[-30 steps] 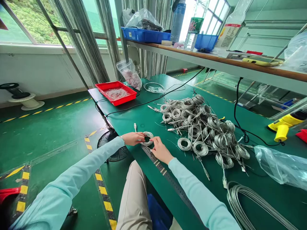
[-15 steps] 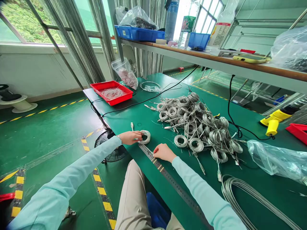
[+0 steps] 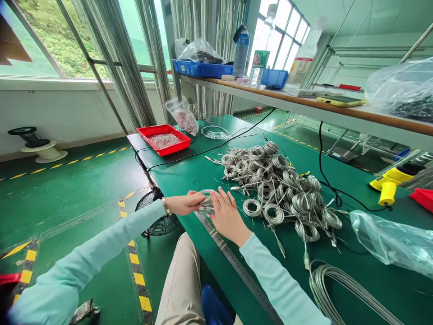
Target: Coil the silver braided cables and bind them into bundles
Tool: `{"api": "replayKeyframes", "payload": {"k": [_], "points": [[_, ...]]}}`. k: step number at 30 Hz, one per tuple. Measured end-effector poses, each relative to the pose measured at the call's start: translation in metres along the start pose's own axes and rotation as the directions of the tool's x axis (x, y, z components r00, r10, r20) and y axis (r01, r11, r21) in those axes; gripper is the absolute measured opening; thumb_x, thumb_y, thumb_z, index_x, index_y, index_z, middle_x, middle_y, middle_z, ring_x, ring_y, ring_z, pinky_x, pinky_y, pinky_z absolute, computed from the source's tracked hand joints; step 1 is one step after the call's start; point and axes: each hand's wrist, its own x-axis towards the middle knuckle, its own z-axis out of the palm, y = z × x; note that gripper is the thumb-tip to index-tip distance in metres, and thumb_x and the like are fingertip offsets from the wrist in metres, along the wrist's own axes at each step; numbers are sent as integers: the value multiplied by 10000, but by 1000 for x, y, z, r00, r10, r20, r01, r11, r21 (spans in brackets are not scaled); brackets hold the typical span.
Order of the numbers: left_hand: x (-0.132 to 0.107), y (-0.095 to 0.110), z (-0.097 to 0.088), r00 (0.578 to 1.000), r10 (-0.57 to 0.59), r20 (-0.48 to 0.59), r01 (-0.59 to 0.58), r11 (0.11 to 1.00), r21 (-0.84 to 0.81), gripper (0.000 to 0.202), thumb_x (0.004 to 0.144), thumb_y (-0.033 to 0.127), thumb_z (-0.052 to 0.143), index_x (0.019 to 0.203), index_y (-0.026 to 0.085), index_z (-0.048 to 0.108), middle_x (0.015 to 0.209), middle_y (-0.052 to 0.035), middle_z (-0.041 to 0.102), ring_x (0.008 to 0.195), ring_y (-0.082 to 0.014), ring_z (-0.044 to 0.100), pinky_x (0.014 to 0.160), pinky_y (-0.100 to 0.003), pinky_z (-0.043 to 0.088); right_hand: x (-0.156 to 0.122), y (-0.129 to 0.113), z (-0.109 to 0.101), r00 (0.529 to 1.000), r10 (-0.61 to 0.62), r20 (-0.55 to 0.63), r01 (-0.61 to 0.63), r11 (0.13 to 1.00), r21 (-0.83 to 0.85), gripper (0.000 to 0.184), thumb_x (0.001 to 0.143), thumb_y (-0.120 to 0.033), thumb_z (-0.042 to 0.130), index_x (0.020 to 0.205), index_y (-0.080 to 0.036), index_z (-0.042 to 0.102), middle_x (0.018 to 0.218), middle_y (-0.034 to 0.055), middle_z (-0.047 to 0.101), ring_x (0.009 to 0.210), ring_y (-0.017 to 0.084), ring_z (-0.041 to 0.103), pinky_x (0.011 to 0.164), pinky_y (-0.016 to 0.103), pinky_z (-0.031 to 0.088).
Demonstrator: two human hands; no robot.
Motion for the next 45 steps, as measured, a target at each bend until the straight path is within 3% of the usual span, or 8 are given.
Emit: {"api": "replayKeyframes", "payload": {"k": [4,8,11,16,25,31,41,45], "points": [[-15,76,-25,999,21,32,-17,994,-112,340,946,422,302,842,169,504,753,-7,550,717,-139,503,704,-238,444,-22,-10,-30,971,-191,-146,202,978,59,302,943,-159,360,1240,-116,397,1211,162,538,1231,259,443,1015,466,401],[-27,149,-23,982,-153,-115,96,914,-395,314,861,393,540,1069,171,462,903,-36,622,730,-137,542,641,-236,434,-56,-25,-61,952,-125,-278,183,964,193,177,955,-157,326,1116,-150,398,1023,129,550,939,226,556,795,383,513],[-25,190,-5,884,-321,-340,134,871,-473,268,839,343,592,1025,192,472,843,-12,625,703,-132,549,618,-232,431,-79,-40,-81,936,-30,-350,135,951,278,176,953,-141,318,1113,-170,384,993,106,519,896,204,552,762,335,510],[-15,234,22,686,-339,-644,-1,884,-467,258,861,368,576,1060,210,533,951,-47,650,769,-147,603,668,-234,487,-107,-60,-98,906,132,-401,52,908,415,185,961,-159,309,1125,-197,386,975,78,496,844,173,552,720,273,503],[-21,262,0,731,-83,-677,-19,990,-142,198,856,289,622,1047,254,582,890,-3,710,723,-126,655,641,-206,512,-135,-52,-152,966,-7,-259,103,927,360,468,961,-448,372,1352,-195,338,1237,147,503,1167,248,503,927,376,500],[-26,276,-18,764,64,-643,-113,993,-35,168,844,187,627,1008,176,597,752,18,654,643,-79,596,600,-154,460,-129,-60,-197,883,-222,-413,318,931,179,215,853,-102,601,1061,-151,587,986,73,637,962,174,599,842,303,535],[-28,277,-24,794,123,-596,-120,992,45,243,850,175,623,1074,156,530,858,-5,659,700,-84,594,649,-158,450,-126,-67,-213,821,-332,-464,335,939,-80,136,774,-53,651,884,-132,638,820,54,671,818,180,631,777,327,543],[-27,276,-29,787,207,-581,-230,972,35,211,878,167,584,1068,166,494,861,-11,644,694,-88,588,637,-169,453,-125,-66,-216,817,-363,-449,342,931,-129,110,810,-56,621,905,-110,634,838,71,670,836,184,627,771,333,538]]}}
